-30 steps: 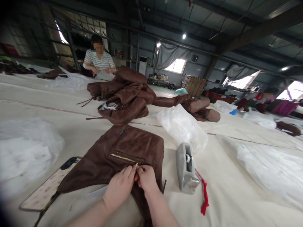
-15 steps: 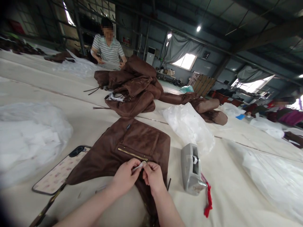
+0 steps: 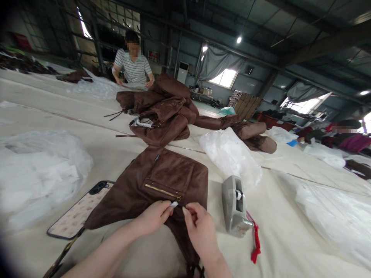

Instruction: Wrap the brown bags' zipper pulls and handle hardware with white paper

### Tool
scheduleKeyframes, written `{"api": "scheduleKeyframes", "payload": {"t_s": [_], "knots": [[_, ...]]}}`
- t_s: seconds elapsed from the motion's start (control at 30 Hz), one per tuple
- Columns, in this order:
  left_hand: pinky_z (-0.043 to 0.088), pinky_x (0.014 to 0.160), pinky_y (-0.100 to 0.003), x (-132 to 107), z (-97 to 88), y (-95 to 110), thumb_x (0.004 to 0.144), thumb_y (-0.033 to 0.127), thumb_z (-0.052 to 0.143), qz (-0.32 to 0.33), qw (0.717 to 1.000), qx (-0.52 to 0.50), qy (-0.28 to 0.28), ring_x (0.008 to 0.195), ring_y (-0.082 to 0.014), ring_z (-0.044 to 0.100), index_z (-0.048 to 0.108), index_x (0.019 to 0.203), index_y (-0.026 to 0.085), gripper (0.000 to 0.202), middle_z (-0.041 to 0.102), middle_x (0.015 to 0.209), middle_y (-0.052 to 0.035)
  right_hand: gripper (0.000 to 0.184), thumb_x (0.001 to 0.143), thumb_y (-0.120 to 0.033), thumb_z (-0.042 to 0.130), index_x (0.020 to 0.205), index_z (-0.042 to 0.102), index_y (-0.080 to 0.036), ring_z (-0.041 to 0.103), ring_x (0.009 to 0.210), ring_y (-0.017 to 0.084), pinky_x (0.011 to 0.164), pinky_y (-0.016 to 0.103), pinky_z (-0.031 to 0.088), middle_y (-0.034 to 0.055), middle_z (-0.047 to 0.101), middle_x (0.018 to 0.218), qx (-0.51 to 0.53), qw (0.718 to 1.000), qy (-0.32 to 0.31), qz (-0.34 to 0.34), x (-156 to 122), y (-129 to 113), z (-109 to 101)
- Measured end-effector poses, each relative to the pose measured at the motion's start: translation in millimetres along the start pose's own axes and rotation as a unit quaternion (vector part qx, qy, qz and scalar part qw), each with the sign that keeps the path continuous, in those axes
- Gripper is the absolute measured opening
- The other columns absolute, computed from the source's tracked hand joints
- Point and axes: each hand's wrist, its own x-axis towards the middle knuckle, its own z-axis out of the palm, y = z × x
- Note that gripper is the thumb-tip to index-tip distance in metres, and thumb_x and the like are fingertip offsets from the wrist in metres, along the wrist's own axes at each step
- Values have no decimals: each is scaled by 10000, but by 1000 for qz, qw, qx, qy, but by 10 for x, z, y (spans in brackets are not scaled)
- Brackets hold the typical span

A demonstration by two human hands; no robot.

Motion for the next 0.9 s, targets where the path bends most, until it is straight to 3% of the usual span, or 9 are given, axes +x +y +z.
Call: {"api": "scheduleKeyframes", "payload": {"t_s": [0.07,0.17,0.23,0.3,0.43,0.6,0.67,0.8,0.9], "knots": [[398,664,-254,9,20,8,932,268,344,-13,1000,10,2,728,-171,587,554,752,177,291,648,777,-58,299,843,-469,543,943,660,-213,611,728,178,652,279,479,79,658,919,-156,976,135,-76,-98,44,-412],[393,672,-261,19,36,39,939,262,342,-34,999,29,4,754,-176,595,553,771,179,282,652,804,-58,382,848,-500,481,1009,653,-199,624,818,222,648,311,481,116,632,1058,-284,915,285,-16,-156,276,-1048],[393,677,-263,20,34,63,937,246,346,-40,999,36,3,762,-179,598,550,774,177,270,654,814,-60,435,848,-517,434,985,674,-181,628,871,262,712,357,481,138,639,1048,-328,900,283,55,-148,482,-1363],[395,685,-261,19,28,78,935,226,350,-37,999,33,3,768,-178,599,548,773,177,261,656,820,-60,447,840,-532,418,873,716,-199,633,903,280,775,377,476,123,671,984,-312,917,221,114,-122,657,-1545],[390,670,-252,15,22,80,937,215,352,-38,999,31,3,767,-174,599,550,771,181,260,659,822,-53,342,738,-520,559,759,747,-234,646,907,269,827,351,486,68,702,959,-182,957,178,142,-99,749,-1605],[392,683,-248,15,42,60,932,216,361,-37,999,32,12,778,-176,598,550,774,178,249,655,816,-55,394,687,-579,613,755,746,-214,614,992,281,857,320,485,77,690,1022,-103,959,241,108,-282,540,-1566],[390,680,-253,15,45,58,928,222,365,-35,999,31,14,776,-179,597,550,770,177,248,651,809,-56,421,674,-604,622,776,745,-215,615,981,286,817,306,497,75,700,989,-104,955,246,131,-409,520,-1556],[383,667,-252,16,32,65,925,226,354,-33,999,10,15,750,-172,588,548,747,179,267,645,781,-45,478,628,-635,668,807,731,-196,644,717,243,587,280,513,67,696,721,-20,956,194,218,-615,731,-1469],[383,666,-247,19,19,67,922,233,347,-33,999,-16,14,738,-164,577,555,732,180,286,637,755,-32,476,580,-635,706,738,710,-187,602,575,199,535,280,506,46,651,606,77,950,183,240,-655,945,-1398]]}}
